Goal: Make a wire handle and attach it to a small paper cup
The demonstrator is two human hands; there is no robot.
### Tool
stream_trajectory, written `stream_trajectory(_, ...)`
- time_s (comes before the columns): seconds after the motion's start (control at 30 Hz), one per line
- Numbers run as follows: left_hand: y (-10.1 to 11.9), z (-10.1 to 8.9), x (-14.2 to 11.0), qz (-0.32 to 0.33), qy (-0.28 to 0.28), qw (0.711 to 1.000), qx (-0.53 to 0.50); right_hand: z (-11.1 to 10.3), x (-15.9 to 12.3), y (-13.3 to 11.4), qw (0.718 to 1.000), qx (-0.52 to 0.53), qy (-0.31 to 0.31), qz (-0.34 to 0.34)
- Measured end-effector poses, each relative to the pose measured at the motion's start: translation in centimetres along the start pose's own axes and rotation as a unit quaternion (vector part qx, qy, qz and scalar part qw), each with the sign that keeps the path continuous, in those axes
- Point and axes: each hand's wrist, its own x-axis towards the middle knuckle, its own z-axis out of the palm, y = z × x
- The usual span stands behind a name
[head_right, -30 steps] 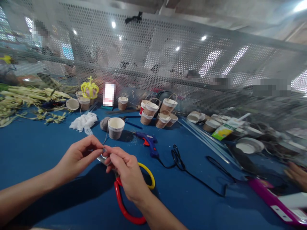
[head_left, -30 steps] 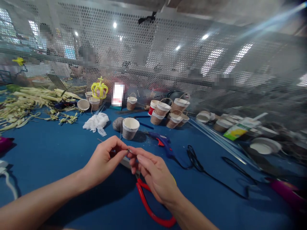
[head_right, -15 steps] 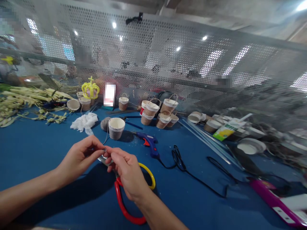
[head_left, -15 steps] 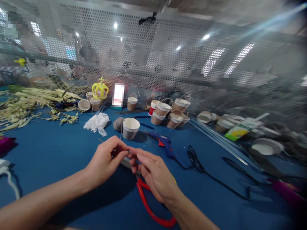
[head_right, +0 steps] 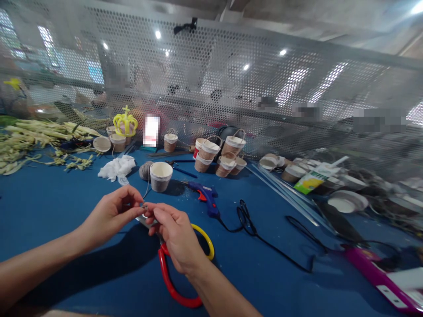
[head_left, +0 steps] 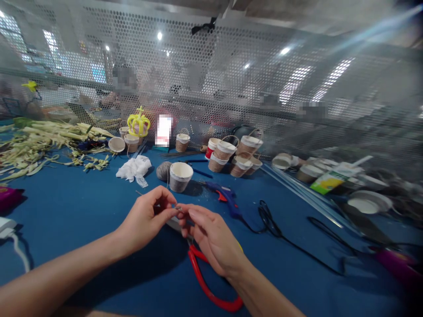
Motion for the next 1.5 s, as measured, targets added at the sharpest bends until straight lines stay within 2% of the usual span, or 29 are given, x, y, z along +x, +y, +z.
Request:
stream_trajectory(0.13, 0.0, -0.4, 0.2, -0.005, -0.006, 1.0, 0.02, -0.1, 0.1, 0.1, 1.0, -0.01, 0.001, -0.005)
stream_trajectory(0.3, 0.1, -0.9, 0.4, 0.017, -0.042, 0.993, 0.112, -0.2, 0.1, 0.1, 0.999, -0.029, 0.001, -0.017)
stream_trajectory(0.43, 0.2, -1.1, 0.4, 0.019, -0.056, 0.994, 0.088, -0.3, 0.1, 0.1, 0.999, -0.036, -0.006, -0.019)
stream_trajectory(0.63, 0.9, -1.4, 0.5, 0.024, -0.116, 0.991, 0.066, -0.5, 0.0, 0.0, 0.999, -0.028, -0.012, -0.029)
stream_trajectory(1.1, 0.1, -1.0, 0.4, 0.023, -0.018, 0.995, 0.099, -0.3, -0.1, 0.0, 0.998, -0.052, -0.001, -0.031)
stream_trajectory(1.5, -0.4, -0.7, 0.8, -0.041, -0.012, 0.999, 0.016, -0.2, -0.1, 0.4, 0.999, -0.029, -0.022, 0.008)
